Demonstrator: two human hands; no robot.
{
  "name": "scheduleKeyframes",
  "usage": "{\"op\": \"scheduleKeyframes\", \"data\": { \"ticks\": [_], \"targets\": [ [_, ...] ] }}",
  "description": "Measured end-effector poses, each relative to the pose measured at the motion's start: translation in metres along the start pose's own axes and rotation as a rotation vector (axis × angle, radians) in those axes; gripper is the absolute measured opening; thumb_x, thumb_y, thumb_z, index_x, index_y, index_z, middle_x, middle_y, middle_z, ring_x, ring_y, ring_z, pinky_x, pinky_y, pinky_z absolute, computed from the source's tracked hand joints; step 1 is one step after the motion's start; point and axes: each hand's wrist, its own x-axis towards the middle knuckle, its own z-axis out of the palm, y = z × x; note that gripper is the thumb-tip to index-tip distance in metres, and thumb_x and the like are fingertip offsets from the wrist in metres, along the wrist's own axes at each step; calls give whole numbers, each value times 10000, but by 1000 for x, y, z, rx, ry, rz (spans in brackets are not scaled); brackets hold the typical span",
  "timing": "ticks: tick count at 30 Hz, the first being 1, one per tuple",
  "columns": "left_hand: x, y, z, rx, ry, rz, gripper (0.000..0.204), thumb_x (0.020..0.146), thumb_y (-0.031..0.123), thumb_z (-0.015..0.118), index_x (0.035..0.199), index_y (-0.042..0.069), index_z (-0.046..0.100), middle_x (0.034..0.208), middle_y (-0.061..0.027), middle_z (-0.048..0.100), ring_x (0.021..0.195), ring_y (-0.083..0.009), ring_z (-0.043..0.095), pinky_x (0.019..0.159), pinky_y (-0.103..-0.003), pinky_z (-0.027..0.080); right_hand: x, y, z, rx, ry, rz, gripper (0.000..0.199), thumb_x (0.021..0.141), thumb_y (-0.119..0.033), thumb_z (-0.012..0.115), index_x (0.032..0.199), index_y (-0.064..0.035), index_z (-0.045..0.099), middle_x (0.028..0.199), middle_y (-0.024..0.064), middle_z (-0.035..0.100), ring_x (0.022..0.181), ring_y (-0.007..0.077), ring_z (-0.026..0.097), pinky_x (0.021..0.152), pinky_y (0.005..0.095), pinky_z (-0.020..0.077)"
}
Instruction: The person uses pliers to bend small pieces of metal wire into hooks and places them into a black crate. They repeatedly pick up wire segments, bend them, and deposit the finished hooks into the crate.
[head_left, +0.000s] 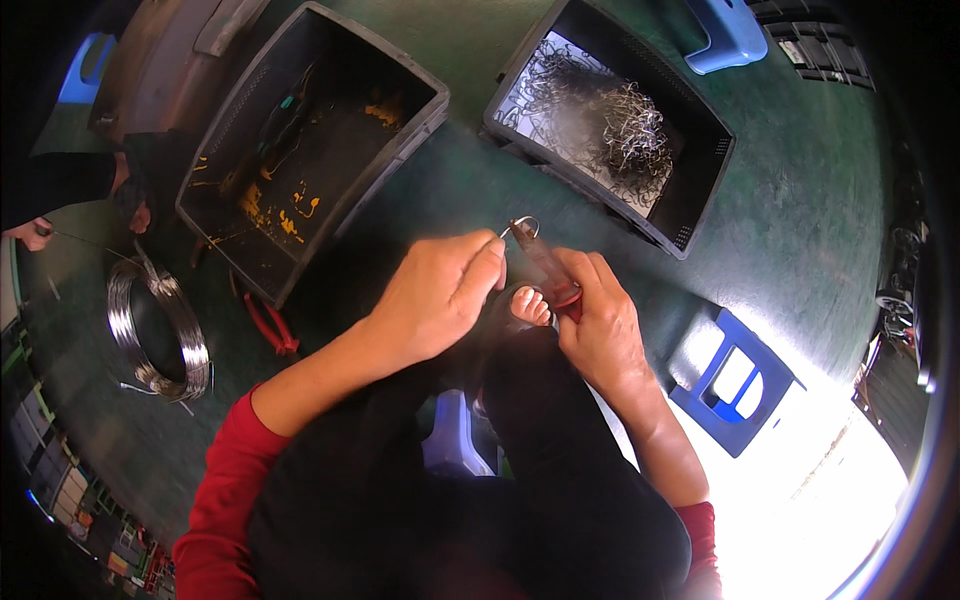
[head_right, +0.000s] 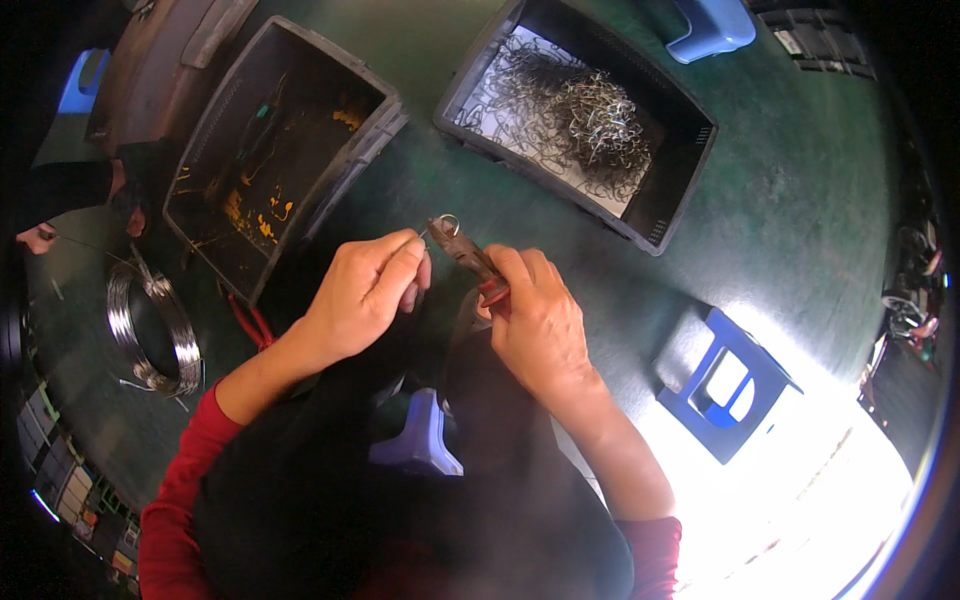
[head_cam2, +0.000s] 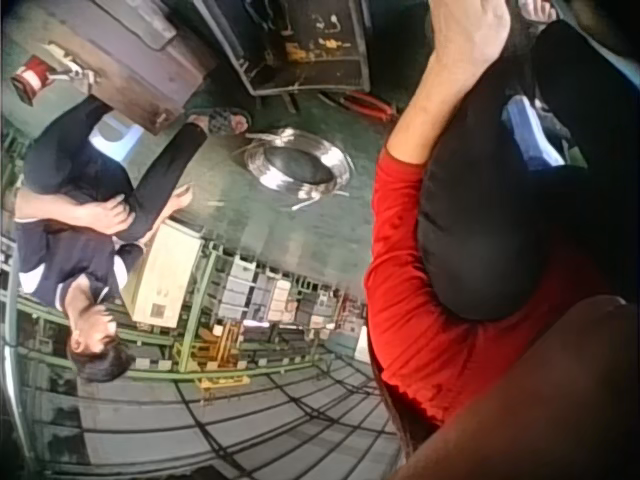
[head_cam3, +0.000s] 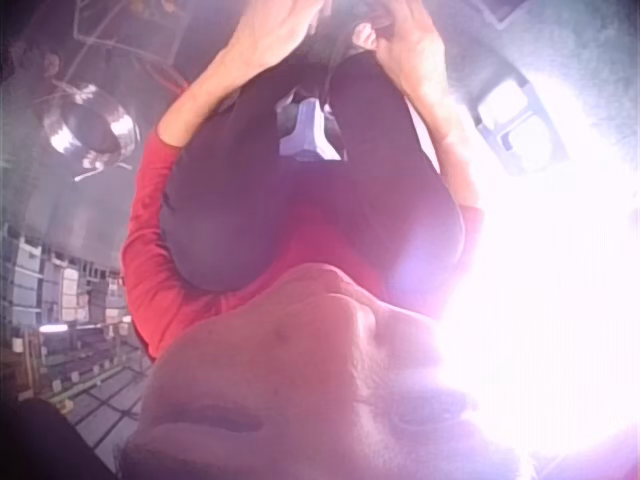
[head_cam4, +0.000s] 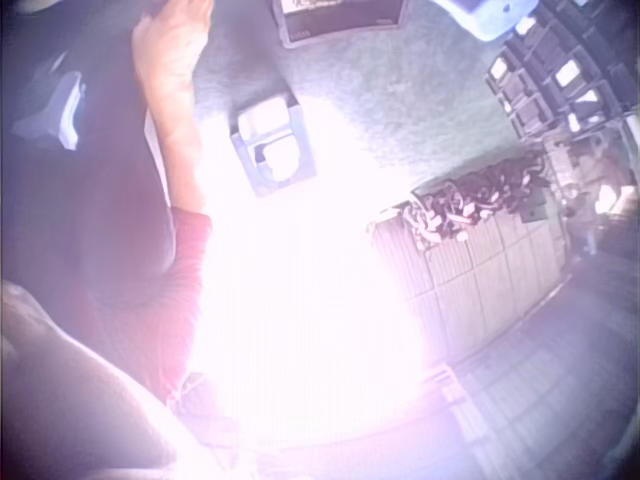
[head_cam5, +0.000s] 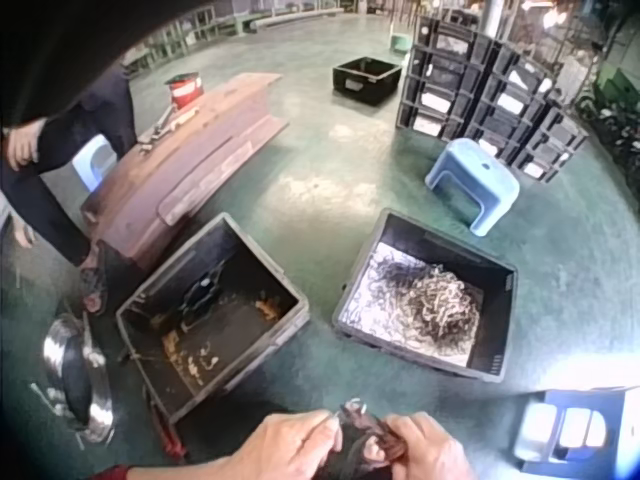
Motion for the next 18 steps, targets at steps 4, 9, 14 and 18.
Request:
{"op": "scheduleKeyframes", "data": {
  "ticks": [4, 9, 14, 18],
  "targets": [
    [6, -6, -10, -165, -8, 10, 255, 1027, 179, 518, 1173, -8, 612, 846, -43, 636, 680, -70, 565, 619, -230, 478, -1, 1, -9, 101, -86, 26, 387, 805, 64, 618, 1180, -26, 580, 960, 173, 608, 850, 337, 638, 775, 377, 509],
    [7, -12, -12, -340, -17, -27, 300, 991, 122, 570, 1271, 23, 612, 893, -51, 659, 768, -79, 606, 685, -228, 502, -4, -2, -10, 208, -183, 99, 328, 874, -40, 655, 1194, -14, 584, 960, 146, 632, 864, 256, 642, 797, 341, 500],
    [13, -16, -23, -354, -22, -80, 279, 991, 131, 555, 1235, 36, 653, 925, -57, 669, 791, -79, 617, 686, -222, 495, -9, -2, -20, 427, -354, 228, 320, 929, -120, 650, 1228, -27, 583, 951, 81, 642, 874, 152, 592, 837, 285, 468],
    [11, -15, -23, -383, -53, -121, 258, 1000, 105, 557, 1222, 20, 657, 901, -32, 641, 777, -71, 590, 710, -222, 506, -8, -4, -23, 476, -367, 233, 325, 940, -156, 648, 1231, -30, 578, 957, 96, 665, 896, 191, 625, 853, 316, 484]
  ]
}}
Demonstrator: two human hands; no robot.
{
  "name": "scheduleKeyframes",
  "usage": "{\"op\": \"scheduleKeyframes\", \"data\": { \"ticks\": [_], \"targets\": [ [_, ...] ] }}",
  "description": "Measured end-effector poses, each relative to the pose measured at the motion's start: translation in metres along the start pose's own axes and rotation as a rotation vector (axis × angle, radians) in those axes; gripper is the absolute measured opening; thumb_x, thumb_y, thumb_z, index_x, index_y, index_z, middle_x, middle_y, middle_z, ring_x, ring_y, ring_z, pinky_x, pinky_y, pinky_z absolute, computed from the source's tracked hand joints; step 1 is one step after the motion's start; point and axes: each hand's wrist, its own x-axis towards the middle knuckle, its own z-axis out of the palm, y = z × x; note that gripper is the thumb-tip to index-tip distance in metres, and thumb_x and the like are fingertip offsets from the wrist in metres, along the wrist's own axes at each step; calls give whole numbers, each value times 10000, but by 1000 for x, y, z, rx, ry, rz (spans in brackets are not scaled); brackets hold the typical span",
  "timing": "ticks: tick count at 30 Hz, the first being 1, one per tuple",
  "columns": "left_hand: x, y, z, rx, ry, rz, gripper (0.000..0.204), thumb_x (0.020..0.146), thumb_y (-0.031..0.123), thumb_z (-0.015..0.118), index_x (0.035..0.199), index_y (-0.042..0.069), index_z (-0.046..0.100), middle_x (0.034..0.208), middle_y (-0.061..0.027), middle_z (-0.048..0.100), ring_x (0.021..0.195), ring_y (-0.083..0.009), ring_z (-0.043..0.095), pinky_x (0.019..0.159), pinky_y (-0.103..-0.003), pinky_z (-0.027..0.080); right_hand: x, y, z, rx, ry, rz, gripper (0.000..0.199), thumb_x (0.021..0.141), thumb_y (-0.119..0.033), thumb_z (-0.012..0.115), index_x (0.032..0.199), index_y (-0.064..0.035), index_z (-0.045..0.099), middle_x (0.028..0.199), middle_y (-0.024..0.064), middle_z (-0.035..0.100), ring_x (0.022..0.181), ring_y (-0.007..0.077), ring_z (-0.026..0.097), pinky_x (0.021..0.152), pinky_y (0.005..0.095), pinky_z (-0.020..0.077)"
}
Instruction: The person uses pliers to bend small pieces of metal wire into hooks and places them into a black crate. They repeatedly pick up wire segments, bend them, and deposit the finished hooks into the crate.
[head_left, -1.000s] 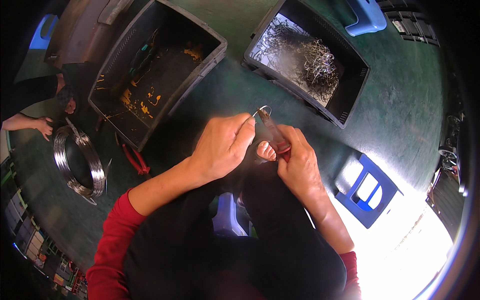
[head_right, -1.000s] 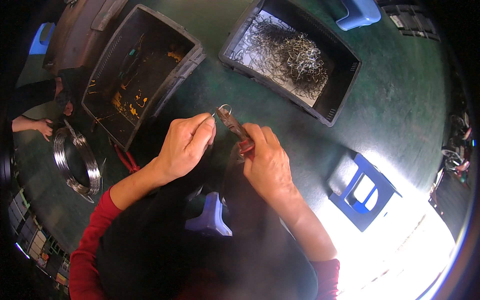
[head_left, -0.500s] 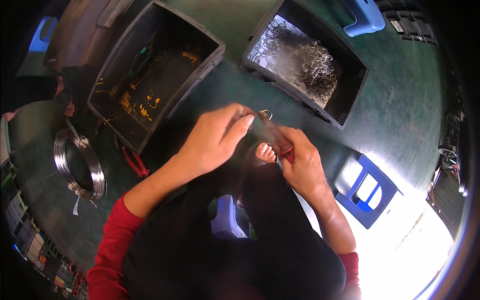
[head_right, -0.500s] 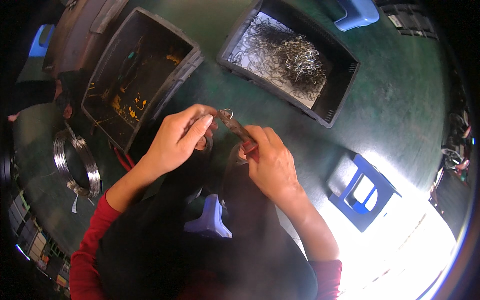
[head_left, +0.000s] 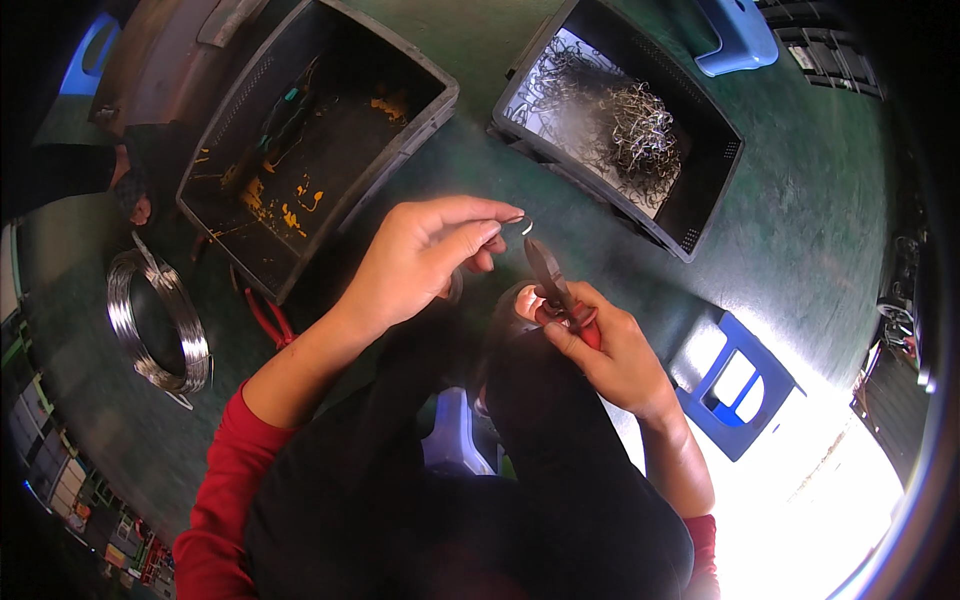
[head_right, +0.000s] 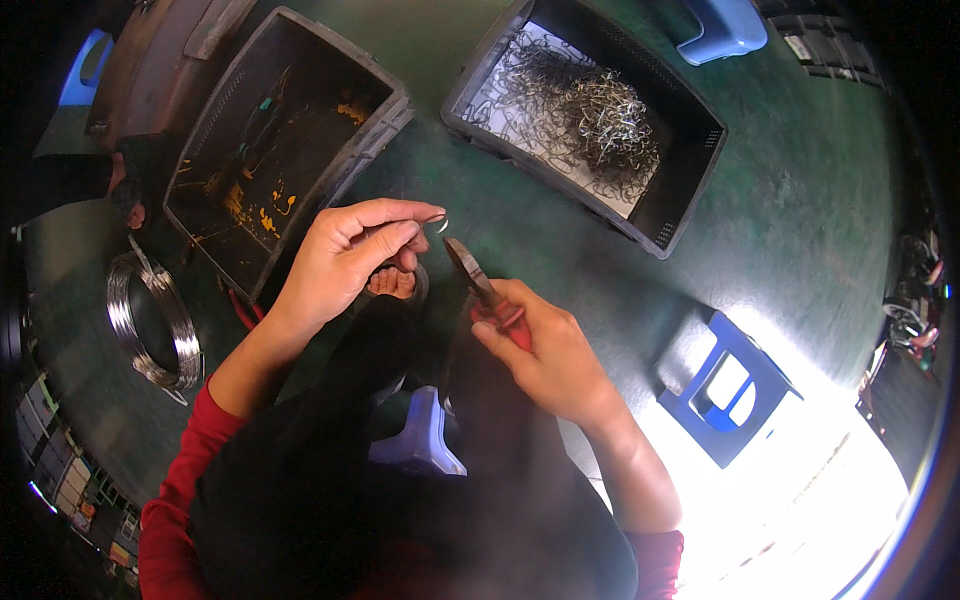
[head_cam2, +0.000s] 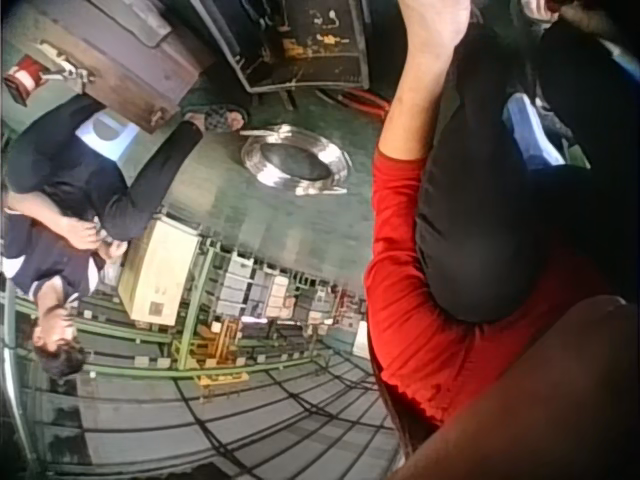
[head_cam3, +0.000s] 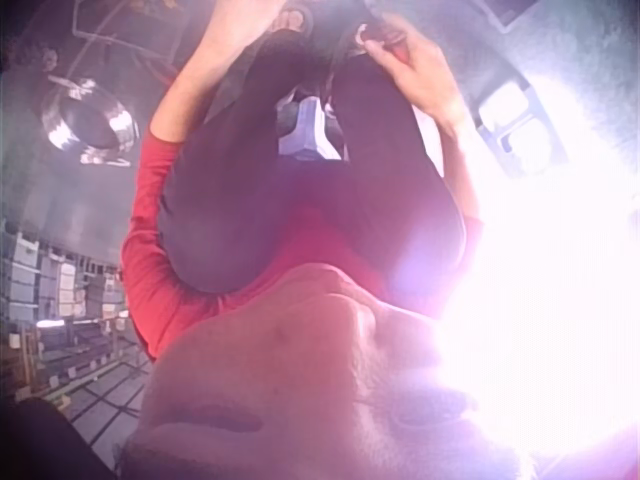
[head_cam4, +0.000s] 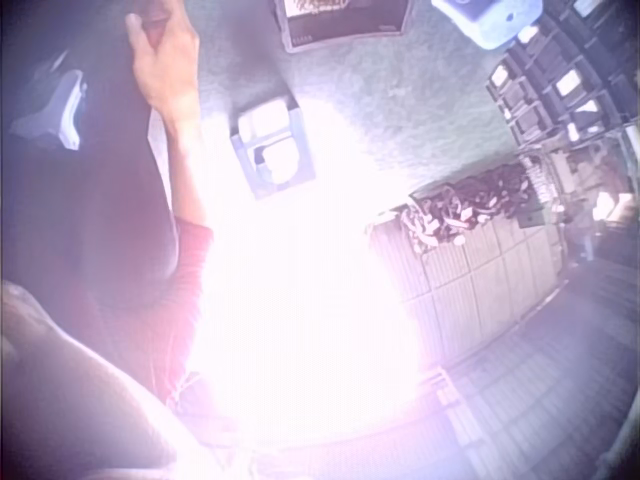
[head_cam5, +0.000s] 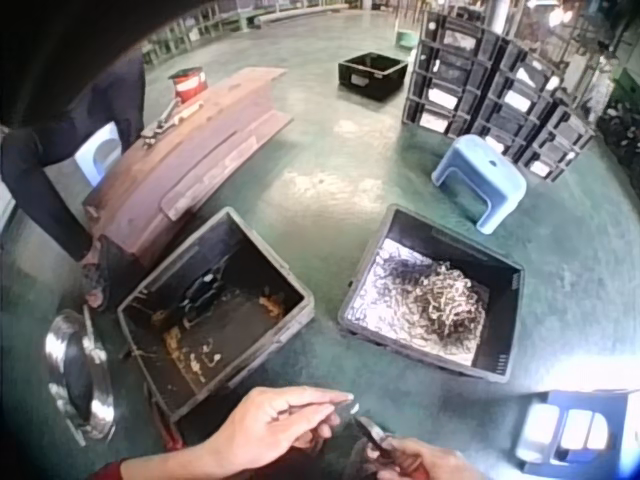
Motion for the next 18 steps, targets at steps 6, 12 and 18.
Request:
{"op": "scheduleKeyframes", "data": {
  "ticks": [6, 12, 18],
  "targets": [
    [-1, 4, 3, -72, -57, -63, 257, 1015, 109, 531, 1220, 9, 647, 941, -24, 618, 790, -66, 581, 697, -224, 523, 0, -6, -3, -14, -4, 23, 298, 932, -146, 654, 1197, -27, 586, 944, 112, 680, 894, 226, 658, 842, 342, 502],
    [-4, 6, 12, 98, -86, -35, 276, 1013, 97, 482, 1219, -10, 633, 800, -21, 611, 693, -64, 555, 635, -213, 479, 1, -4, -1, -153, 74, -44, 270, 905, -100, 670, 1150, -15, 595, 933, 138, 674, 868, 256, 669, 798, 354, 513],
    [-8, 10, 18, 222, -56, 88, 284, 984, 68, 459, 1183, -30, 636, 701, -31, 579, 611, -63, 501, 555, -215, 406, 3, -2, 2, -206, 127, -105, 236, 884, -52, 682, 1103, 3, 610, 926, 153, 663, 821, 253, 680, 753, 351, 521]
  ]
}}
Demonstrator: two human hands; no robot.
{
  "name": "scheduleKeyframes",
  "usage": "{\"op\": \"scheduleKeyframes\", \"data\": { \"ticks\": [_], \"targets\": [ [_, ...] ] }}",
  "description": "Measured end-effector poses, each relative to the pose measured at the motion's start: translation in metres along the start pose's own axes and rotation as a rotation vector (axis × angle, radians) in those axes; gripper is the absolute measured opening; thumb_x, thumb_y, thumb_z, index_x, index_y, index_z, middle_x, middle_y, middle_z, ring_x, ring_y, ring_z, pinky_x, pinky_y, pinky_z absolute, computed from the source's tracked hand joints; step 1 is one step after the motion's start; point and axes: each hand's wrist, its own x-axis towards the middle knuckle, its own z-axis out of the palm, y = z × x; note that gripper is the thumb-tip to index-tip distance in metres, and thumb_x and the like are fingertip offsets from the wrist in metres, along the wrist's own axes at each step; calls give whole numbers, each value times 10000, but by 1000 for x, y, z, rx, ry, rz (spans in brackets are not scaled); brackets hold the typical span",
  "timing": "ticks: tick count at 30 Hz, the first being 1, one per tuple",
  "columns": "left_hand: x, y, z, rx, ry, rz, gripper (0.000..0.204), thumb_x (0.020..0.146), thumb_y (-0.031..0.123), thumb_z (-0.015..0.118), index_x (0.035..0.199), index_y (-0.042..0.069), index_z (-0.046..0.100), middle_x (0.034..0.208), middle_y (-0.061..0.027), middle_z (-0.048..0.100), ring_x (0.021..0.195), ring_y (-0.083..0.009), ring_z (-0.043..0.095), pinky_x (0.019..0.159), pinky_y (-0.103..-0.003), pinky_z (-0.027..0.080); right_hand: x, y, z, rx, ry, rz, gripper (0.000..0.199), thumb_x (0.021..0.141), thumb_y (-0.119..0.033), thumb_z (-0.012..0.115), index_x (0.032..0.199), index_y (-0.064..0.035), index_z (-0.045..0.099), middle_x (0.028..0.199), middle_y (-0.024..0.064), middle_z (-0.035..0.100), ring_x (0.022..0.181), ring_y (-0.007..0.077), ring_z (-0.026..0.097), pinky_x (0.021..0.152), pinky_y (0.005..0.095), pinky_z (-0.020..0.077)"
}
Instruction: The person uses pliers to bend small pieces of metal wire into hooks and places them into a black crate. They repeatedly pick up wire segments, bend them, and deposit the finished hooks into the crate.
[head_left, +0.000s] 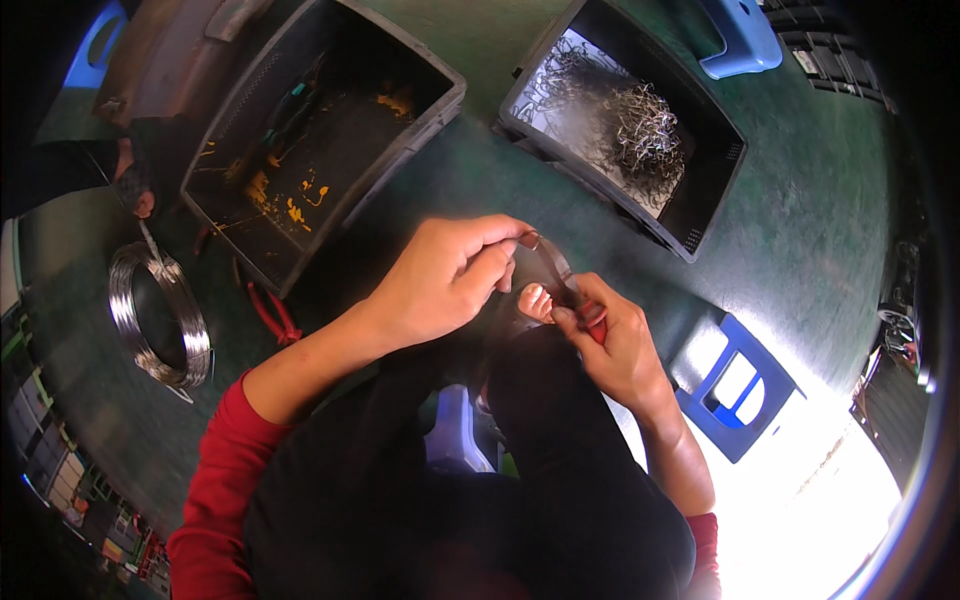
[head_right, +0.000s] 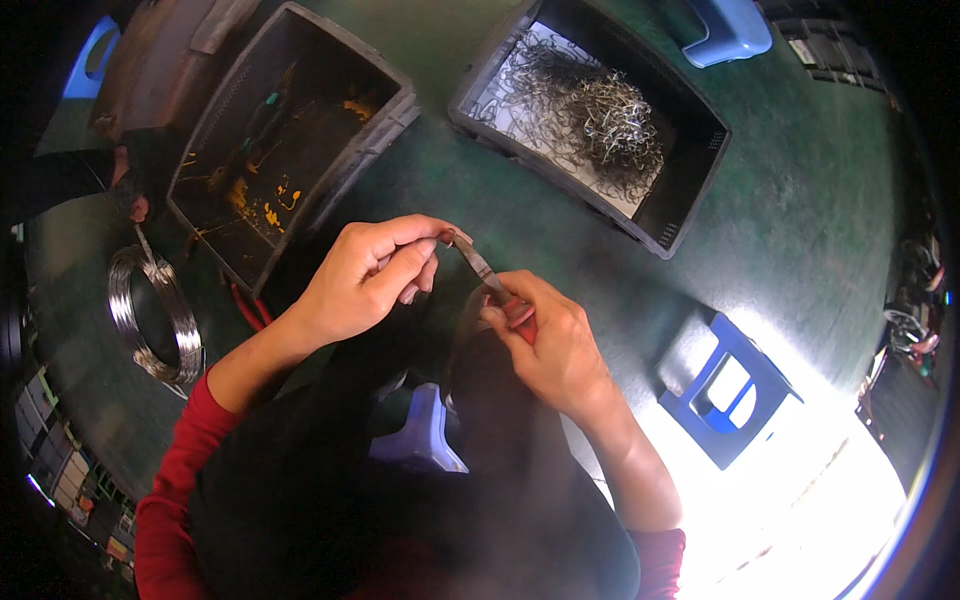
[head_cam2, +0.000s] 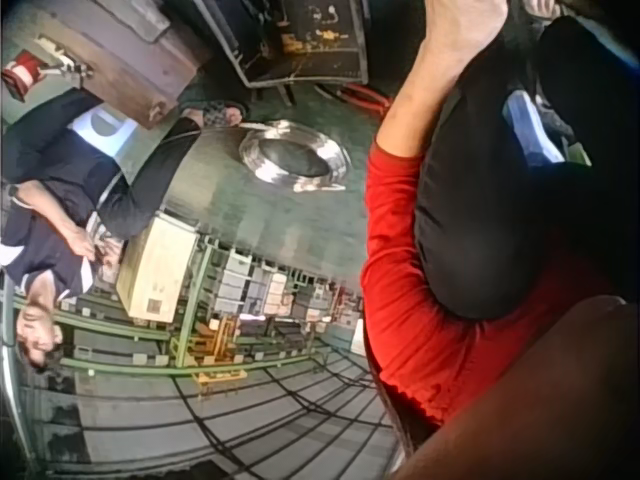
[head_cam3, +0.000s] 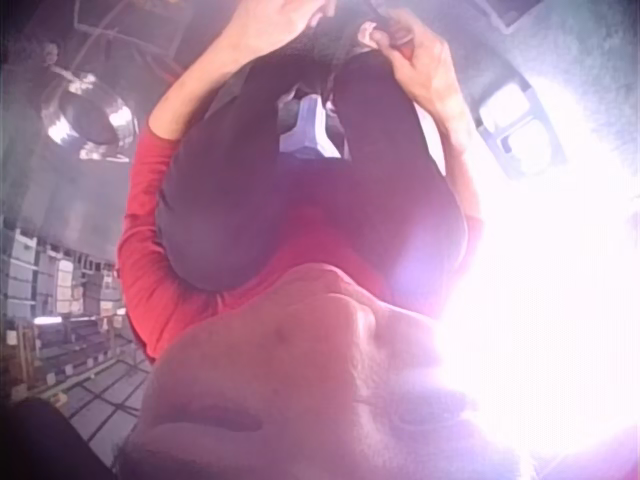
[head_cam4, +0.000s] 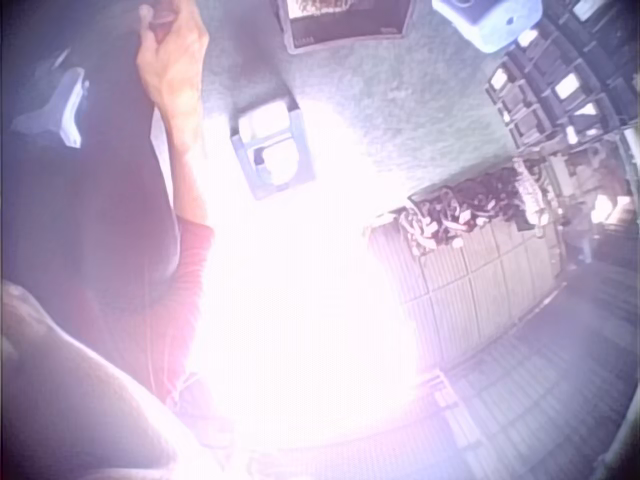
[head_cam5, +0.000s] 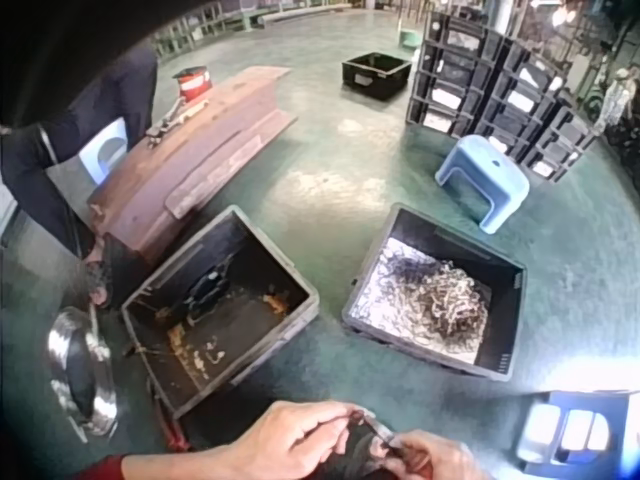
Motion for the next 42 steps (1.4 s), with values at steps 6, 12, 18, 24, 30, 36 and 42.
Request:
{"op": "scheduleKeyframes", "data": {
  "ticks": [6, 12, 18, 24, 30, 36, 42],
  "targets": [
    [-5, 4, 4, -52, 51, -39, 249, 957, 62, 473, 1079, -77, 640, 687, -66, 609, 642, -81, 553, 594, -254, 438, 0, 3, 5, 0, 49, -15, 246, 865, -28, 694, 1093, 5, 610, 937, 157, 645, 809, 266, 676, 739, 353, 517],
    [-5, 2, 11, -113, 115, -66, 250, 963, 75, 473, 1083, -57, 647, 678, -58, 604, 622, -76, 537, 578, -257, 430, 2, 10, 15, -29, 164, -97, 245, 849, 7, 683, 1082, 5, 608, 898, 142, 619, 760, 247, 620, 717, 332, 498],
    [-9, 0, 12, -57, 97, -78, 267, 1020, 115, 464, 1175, -37, 619, 738, -28, 584, 610, -58, 485, 562, -217, 409, 5, 20, 21, -120, 223, -160, 281, 832, 9, 669, 1101, -41, 604, 931, 156, 602, 804, 339, 628, 704, 393, 497],
    [-8, -5, 13, -96, 85, -59, 261, 1026, 119, 459, 1178, -28, 612, 748, -25, 586, 633, -61, 499, 572, -221, 419, 6, 24, 21, -115, 223, -154, 300, 831, -27, 681, 1119, -57, 599, 948, 151, 596, 820, 353, 634, 705, 414, 505],
    [10, -20, 2, -107, 70, -101, 299, 1037, 136, 451, 1260, 0, 596, 867, -29, 608, 686, -71, 535, 605, -218, 450, 11, 29, 11, 235, -7, 15, 305, 918, -132, 666, 1189, -16, 588, 975, 81, 647, 871, 198, 650, 816, 318, 502],
    [13, -33, -4, -369, 55, -88, 346, 1034, 127, 481, 1350, 1, 542, 1092, -124, 648, 933, -166, 660, 832, -294, 532, 7, 29, 3, 322, -58, 185, 317, 964, -197, 631, 1216, -10, 589, 955, 74, 681, 922, 143, 636, 864, 289, 479],
    [13, -35, -1, -414, 64, -128, 352, 1023, 113, 505, 1344, -28, 534, 1136, -159, 654, 997, -222, 681, 872, -320, 540, 7, 29, 0, 317, -55, 222, 318, 967, -205, 627, 1209, -2, 592, 973, 85, 687, 939, 145, 640, 876, 287, 477]
  ]
}}
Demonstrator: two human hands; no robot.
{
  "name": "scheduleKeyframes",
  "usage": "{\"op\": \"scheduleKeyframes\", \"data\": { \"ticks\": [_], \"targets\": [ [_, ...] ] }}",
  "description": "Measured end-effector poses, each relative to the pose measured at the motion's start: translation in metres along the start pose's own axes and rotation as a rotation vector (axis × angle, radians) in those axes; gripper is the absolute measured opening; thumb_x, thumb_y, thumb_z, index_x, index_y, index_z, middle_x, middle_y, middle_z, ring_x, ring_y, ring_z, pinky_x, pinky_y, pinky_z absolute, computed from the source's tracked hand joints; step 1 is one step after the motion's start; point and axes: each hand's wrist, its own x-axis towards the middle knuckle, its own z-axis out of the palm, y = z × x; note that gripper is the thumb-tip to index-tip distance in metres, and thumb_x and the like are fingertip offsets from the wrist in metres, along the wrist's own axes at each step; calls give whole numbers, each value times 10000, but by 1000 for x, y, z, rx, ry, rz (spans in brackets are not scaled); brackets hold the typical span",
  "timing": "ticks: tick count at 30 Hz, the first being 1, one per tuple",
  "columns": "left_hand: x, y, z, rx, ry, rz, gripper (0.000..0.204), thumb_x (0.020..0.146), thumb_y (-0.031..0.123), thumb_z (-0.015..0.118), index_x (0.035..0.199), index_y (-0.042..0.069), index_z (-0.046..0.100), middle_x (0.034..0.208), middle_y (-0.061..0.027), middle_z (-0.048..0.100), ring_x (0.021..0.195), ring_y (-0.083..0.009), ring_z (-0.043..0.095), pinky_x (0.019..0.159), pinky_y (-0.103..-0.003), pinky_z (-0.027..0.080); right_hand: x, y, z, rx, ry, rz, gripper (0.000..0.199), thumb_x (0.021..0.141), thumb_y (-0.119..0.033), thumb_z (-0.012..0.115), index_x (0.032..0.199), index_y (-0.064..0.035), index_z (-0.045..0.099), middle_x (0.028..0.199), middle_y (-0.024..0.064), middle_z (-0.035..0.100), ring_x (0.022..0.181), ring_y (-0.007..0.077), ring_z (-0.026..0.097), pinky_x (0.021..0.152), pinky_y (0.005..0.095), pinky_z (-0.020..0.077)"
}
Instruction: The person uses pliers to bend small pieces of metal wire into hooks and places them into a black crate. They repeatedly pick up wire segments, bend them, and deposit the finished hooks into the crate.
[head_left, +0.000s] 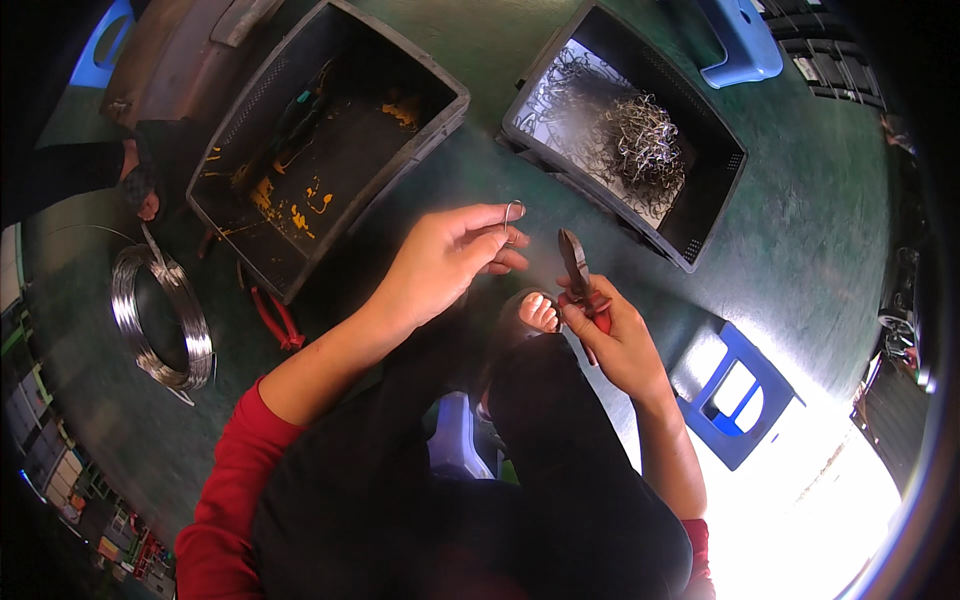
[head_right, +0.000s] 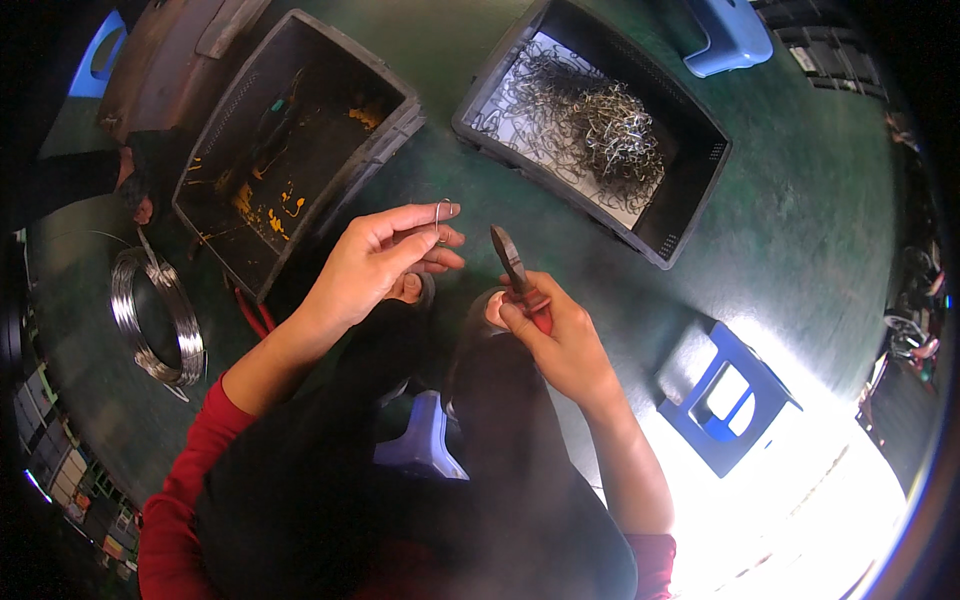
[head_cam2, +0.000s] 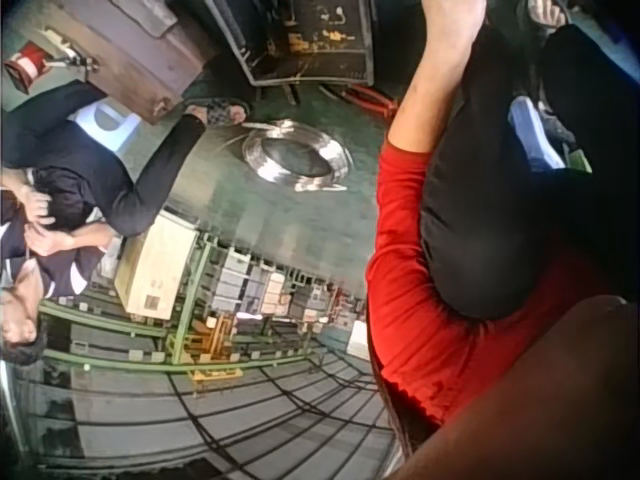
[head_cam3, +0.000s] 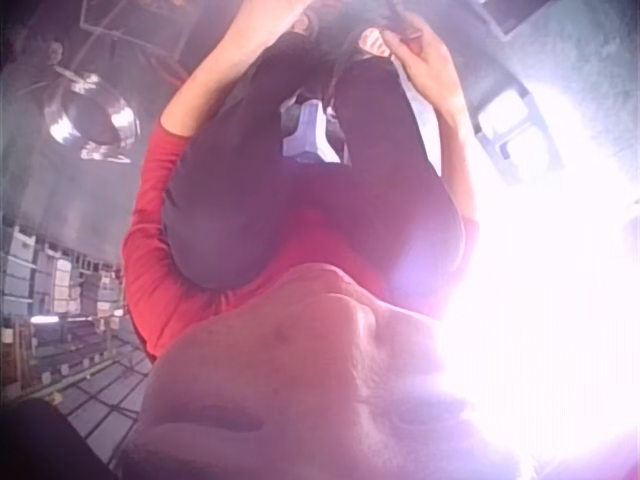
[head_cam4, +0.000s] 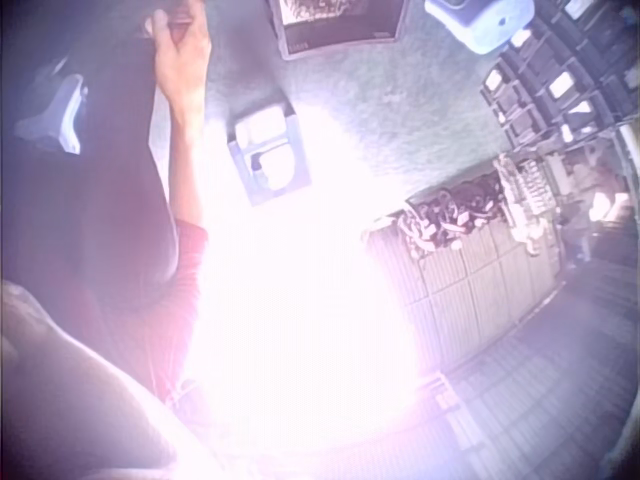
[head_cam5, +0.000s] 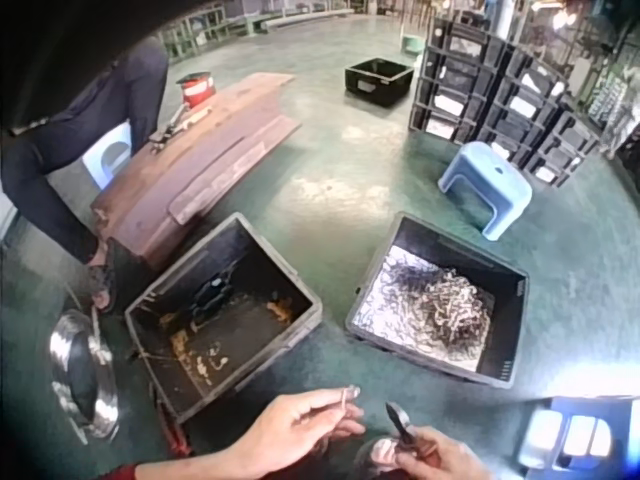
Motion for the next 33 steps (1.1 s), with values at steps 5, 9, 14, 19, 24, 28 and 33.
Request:
{"op": "scheduleKeyframes", "data": {
  "ticks": [5, 9, 14, 19, 24, 28, 33],
  "targets": [
    [12, 14, 4, 21, -8, 24, 359, 1019, 117, 518, 1343, -37, 532, 1156, -176, 656, 1004, -241, 683, 866, -325, 545, 0, 9, -1, 26, -33, -1, 327, 995, -195, 593, 1260, -9, 552, 962, 21, 640, 575, 16, 441, 509, 194, 359],
    [70, 40, 24, 249, -70, 349, 330, 990, 131, 569, 1272, -37, 597, 1170, -155, 677, 996, -224, 693, 849, -330, 549, 0, 16, 0, -37, -31, 38, 326, 989, -194, 597, 1246, 1, 555, 958, 24, 633, 605, 30, 471, 553, 199, 382],
    [104, 47, -15, 743, 394, 720, 287, 886, 121, 669, 1164, 56, 689, 1046, -138, 721, 915, -234, 709, 815, -321, 546, 0, 21, 0, -23, -25, 27, 333, 980, -175, 602, 1250, 13, 555, 999, 52, 622, 877, 113, 578, 827, 259, 459],
    [95, 29, -156, 972, 923, 456, 156, 857, 120, 695, 1006, 103, 737, 1070, -106, 694, 957, -257, 674, 807, -398, 531, 0, 25, -1, 4, -38, 48, 333, 978, -175, 604, 1250, 13, 555, 1011, 52, 625, 906, 136, 591, 849, 281, 470],
    [100, -3, -230, 1544, 999, 285, 130, 818, 178, 737, 944, 143, 741, 1137, -38, 604, 1131, -294, 510, 930, -457, 437, 0, 23, 3, -84, -33, 48, 325, 978, -175, 602, 1243, 9, 560, 1003, 43, 626, 902, 129, 589, 845, 282, 473],
    [116, -15, -240, 1688, 919, 353, 152, 781, 192, 766, 910, 117, 741, 1110, -55, 591, 1116, -276, 502, 899, -444, 423, 2, 19, 6, -80, -40, 71, 316, 977, -171, 602, 1236, 6, 563, 1000, 42, 634, 908, 122, 588, 843, 275, 471],
    [126, -12, -241, 1734, 893, 221, 219, 780, 196, 770, 977, 106, 737, 1116, -77, 586, 1109, -292, 511, 886, -455, 440, 1, 18, 11, -108, -28, 60, 304, 976, -166, 605, 1225, 5, 572, 998, 41, 640, 922, 115, 589, 856, 267, 464]
  ]
}}
